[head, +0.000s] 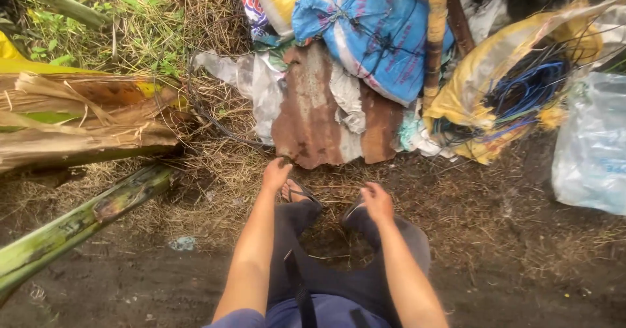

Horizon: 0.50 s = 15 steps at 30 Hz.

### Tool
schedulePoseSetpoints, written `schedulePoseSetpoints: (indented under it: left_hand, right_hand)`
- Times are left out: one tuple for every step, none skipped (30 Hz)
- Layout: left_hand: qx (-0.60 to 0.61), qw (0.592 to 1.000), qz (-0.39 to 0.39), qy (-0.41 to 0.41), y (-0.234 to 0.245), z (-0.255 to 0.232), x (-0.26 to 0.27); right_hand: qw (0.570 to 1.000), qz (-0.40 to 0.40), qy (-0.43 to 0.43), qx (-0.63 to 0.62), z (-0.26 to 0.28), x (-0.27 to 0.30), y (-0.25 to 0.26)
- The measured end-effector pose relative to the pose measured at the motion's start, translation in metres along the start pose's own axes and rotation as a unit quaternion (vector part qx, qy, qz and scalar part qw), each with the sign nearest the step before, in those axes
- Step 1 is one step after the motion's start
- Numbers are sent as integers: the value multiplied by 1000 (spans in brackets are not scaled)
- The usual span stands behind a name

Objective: Sorting through outdoor piles of discarded material and gathering electrical wires into a bag.

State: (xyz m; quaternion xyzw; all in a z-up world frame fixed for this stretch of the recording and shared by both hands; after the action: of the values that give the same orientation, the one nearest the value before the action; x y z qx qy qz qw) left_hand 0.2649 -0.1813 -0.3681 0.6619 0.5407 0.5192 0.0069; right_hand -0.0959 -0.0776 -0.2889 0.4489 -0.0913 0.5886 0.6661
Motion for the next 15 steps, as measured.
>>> schedulePoseSetpoints:
  left_hand:
    - [-1,1000,0,-4,1,9,-17]
    - [16,1000,2,20,0,21,-34]
    - [34,998,3,46,-2,36,-51]
    - [35,998,2,45,-2,51,-70]
    - [47,998,-18,33,-9,60,-91]
    - [58,997,-37,22,-16,70,-111]
    - [59,997,-39,21,-18,75,-124]
    - [46,995,-86,-10,-16,78,-134]
    - [33,989,-135,-45,-15,74,-148]
    - [34,988,-139,-51,-25,87,-170]
    - [86,985,-130,-75,-37,97,-192]
    - [137,978,-120,-99,-48,106,-214]
    - [140,977,-124,-106,-44,98,-220]
    - [144,986,-47,-65,-47,92,-226]
    - [147,988,33,-24,-50,86,-228]
  right_hand:
    - [1000,-4,1,-2,4,-2,-20]
    - [998,13,56,4,10,-4,-42]
    - [993,32,112,11,16,-6,-66]
    - [993,31,114,12,17,-13,-81]
    - [979,43,189,62,19,-23,-92]
    - [957,56,263,112,19,-32,-104]
    - [956,55,265,113,12,-41,-114]
    - [944,61,294,139,6,-48,-124]
    - [929,62,325,164,2,-59,-131]
    - [928,57,329,164,-10,-70,-141]
    - [919,44,347,182,-20,-80,-150]
    - [910,31,363,199,-28,-90,-157]
    - [907,26,369,200,-26,-95,-164]
    - [897,26,386,213,-21,-99,-169]
    - [888,27,400,227,-18,-99,-174]
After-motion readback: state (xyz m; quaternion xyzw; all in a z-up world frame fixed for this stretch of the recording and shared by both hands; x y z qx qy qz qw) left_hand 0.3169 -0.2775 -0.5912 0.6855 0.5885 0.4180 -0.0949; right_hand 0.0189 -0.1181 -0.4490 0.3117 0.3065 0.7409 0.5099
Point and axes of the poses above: each hand's wrist, its own x-axis away from the middle knuckle, its own y-axis out of the back of the hand, z = x × y, the point moved 4 cm from there along -x, towards the middle knuckle, and after that the axes turned 2 degrees about -x, right-handed, at the moved point
